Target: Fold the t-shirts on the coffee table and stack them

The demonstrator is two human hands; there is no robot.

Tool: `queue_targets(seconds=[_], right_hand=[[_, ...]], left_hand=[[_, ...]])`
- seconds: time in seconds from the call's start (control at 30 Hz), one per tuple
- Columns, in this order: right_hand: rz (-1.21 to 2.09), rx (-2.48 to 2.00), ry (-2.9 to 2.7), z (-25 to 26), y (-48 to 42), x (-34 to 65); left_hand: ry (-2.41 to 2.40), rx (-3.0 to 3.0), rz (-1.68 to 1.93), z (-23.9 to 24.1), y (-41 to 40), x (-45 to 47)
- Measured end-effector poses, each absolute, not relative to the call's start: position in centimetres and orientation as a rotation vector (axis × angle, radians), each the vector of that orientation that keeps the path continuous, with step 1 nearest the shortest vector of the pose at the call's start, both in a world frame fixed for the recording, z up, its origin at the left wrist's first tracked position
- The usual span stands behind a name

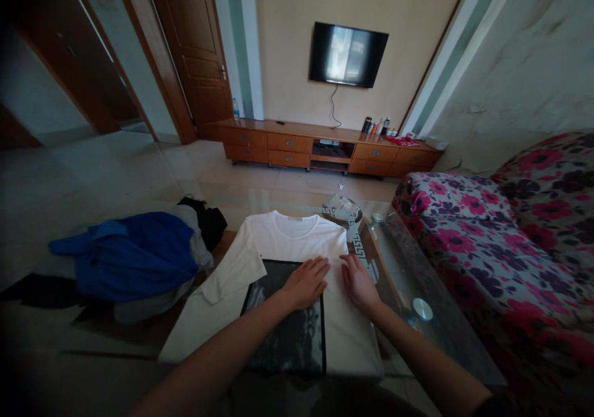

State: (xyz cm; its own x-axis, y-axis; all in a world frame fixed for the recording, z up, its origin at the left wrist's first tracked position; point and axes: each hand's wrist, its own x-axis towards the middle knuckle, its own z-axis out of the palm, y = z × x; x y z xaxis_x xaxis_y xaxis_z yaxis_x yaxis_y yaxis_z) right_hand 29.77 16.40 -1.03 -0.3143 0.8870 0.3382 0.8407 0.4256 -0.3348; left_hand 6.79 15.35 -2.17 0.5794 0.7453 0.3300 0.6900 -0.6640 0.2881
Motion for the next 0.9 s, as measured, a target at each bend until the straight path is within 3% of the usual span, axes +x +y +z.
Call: queue_targets(seconds=[0.3, 0.6, 0.9], right_hand=[[0.074, -1.841, -2.365, -5.3, 23.3, 27.7], [0.108, -2.008, -2.254, -5.2, 24.0, 27.2], [0.068, -1.841, -2.255, -1.6, 20.4, 26.6]], left_hand=[[1.279, 2.607, 0.552, -3.2, 15.2, 7.1], [1.469, 2.46, 0.557, -2.7, 14.6, 6.8], [1.818, 2.45, 0.772, 0.1, 14.5, -6.0]])
